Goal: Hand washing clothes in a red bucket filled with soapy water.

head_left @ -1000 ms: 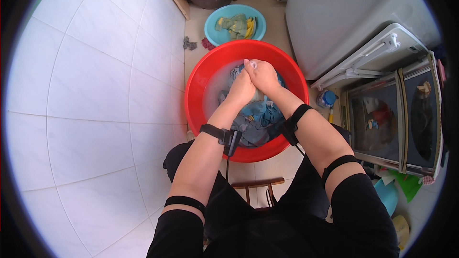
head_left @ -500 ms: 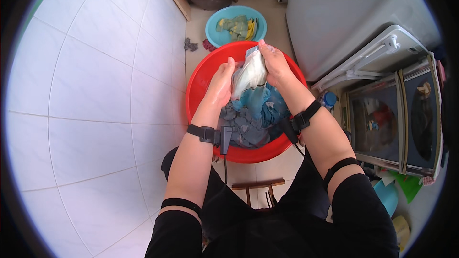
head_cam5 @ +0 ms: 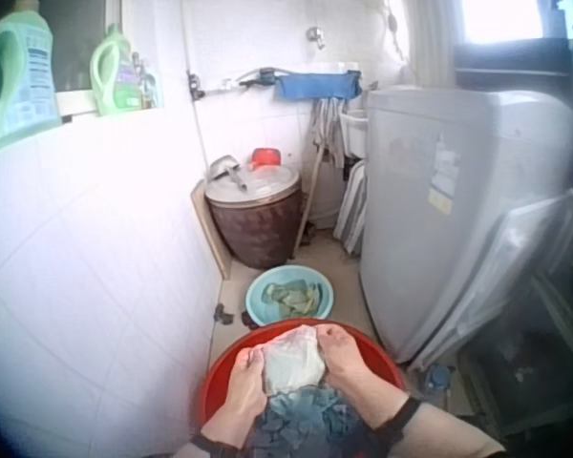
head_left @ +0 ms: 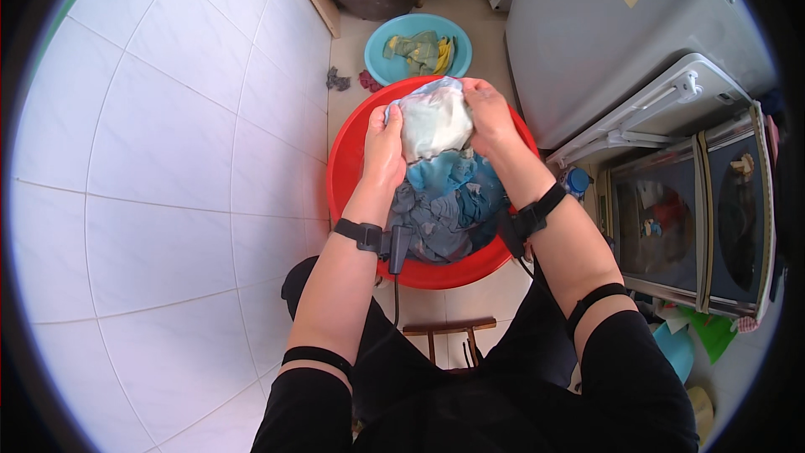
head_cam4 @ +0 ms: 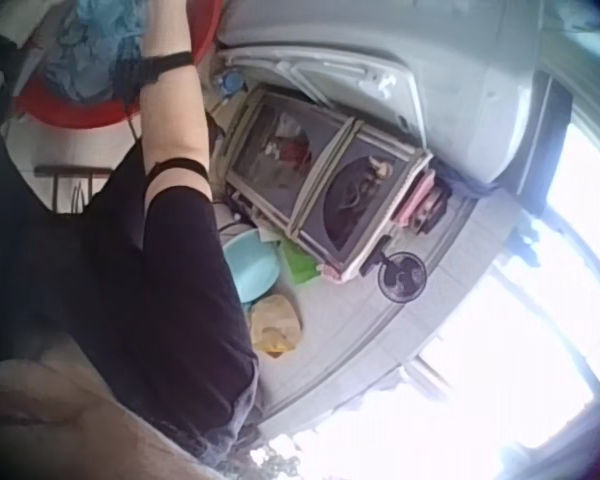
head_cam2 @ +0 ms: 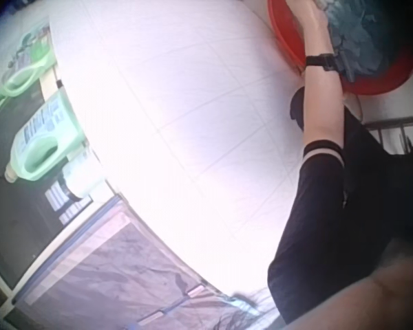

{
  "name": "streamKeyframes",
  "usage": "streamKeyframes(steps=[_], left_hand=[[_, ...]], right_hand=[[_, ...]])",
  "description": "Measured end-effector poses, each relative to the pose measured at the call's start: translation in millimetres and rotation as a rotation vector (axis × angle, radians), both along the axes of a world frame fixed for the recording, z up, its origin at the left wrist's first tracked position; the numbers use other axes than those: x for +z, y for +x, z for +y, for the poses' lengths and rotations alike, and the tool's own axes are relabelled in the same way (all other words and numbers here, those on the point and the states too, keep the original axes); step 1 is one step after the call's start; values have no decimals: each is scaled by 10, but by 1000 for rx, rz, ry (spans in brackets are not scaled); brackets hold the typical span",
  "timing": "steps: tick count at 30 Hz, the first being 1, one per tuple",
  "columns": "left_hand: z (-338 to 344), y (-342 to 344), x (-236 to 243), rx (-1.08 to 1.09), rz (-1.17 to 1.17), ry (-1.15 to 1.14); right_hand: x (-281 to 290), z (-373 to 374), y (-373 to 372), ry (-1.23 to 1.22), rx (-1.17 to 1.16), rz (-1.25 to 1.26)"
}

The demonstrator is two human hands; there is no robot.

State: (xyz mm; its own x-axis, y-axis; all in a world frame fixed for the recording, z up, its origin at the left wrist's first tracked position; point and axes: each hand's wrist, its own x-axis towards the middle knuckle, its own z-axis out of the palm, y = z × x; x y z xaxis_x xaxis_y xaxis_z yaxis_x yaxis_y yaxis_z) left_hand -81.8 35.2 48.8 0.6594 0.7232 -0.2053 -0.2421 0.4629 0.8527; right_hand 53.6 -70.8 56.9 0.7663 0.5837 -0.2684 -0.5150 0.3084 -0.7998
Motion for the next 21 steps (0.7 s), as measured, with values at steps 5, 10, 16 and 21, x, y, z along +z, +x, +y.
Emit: streamKeyframes(steps=[5,10,16,21], left_hand=[[54,3,-306,28,-23,-426],[-472,372,-338,-70,105,-431],[51,-117,-606,-341,-48,-67],[-320,240,-220,-139,109,-488]], right_hand=[[61,62,-874,-323,156,-982],[-283,-38,-356,-719,166,-882],[-35,145,-1049,-478,91,-1112],[-282,49,-396,-676,31,-864]])
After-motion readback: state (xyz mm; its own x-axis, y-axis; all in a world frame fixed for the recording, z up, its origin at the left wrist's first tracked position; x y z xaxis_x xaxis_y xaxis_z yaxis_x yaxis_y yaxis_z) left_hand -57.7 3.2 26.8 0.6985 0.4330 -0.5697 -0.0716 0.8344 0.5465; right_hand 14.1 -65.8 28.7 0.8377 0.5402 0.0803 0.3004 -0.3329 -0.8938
